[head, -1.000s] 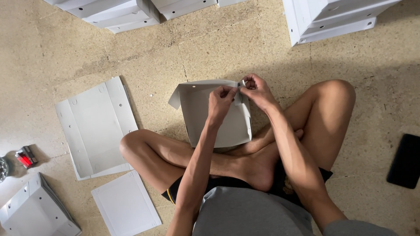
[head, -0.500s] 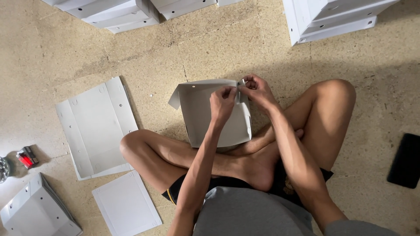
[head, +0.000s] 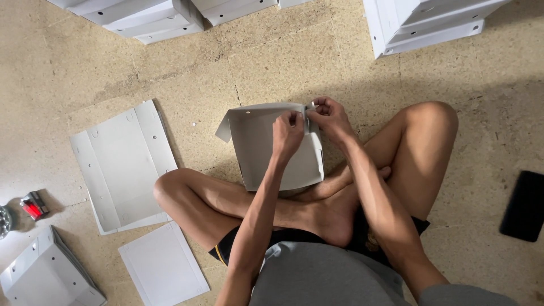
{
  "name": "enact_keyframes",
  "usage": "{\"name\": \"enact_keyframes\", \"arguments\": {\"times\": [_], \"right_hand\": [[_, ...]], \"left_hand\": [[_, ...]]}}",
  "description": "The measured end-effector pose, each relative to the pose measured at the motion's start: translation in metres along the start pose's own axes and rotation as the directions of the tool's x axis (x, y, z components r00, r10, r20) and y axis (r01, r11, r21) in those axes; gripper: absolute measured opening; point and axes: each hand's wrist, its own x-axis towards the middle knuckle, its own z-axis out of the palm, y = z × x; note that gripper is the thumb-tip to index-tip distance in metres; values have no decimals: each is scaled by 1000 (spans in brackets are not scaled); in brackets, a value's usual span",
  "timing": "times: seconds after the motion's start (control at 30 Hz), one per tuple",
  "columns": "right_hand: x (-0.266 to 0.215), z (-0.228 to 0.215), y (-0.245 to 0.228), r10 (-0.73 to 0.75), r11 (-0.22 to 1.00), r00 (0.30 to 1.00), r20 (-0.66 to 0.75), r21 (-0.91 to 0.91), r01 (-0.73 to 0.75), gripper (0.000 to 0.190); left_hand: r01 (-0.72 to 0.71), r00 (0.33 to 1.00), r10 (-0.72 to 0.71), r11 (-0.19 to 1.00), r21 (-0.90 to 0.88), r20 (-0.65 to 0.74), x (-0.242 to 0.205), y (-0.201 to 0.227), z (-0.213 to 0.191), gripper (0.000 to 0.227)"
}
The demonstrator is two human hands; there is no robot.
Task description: Assembling a cardboard box by folding pre-cut sheets and tucking in the flaps.
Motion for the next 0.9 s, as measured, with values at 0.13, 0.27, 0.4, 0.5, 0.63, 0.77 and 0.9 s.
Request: {"name": "enact_keyframes", "arguments": {"times": [0.13, 0.27, 0.4, 0.5, 0.63, 0.77, 0.9], "right_hand": [[0, 4, 3, 36, 988, 999, 2, 150, -36, 35], [1, 6, 3, 53, 980, 998, 26, 191, -57, 36], [-2, 6, -4, 13, 994, 999, 39, 111, -18, 34], [-4, 1, -8, -15, 1000, 998, 55, 16, 14, 33], [3, 5, 8, -65, 990, 997, 28, -126, 68, 33], [2, 11, 21, -73, 995, 996, -60, -74, 68, 30], [4, 14, 28, -102, 995, 989, -110, -13, 101, 27]], "left_hand": [[-44, 999, 44, 999, -16, 16, -3, 3, -9, 29], [-62, 997, 62, 998, -4, 38, -4, 7, -15, 29], [-95, 994, 97, 994, -50, 43, -5, 10, -17, 29], [-146, 988, 149, 986, -80, 35, -1, 1, -11, 23], [-175, 984, 177, 983, -59, 24, -11, 14, -16, 21], [-176, 984, 176, 984, -16, -8, -11, 9, -12, 20], [-166, 986, 165, 986, -10, -18, -7, 5, -9, 19]]}}
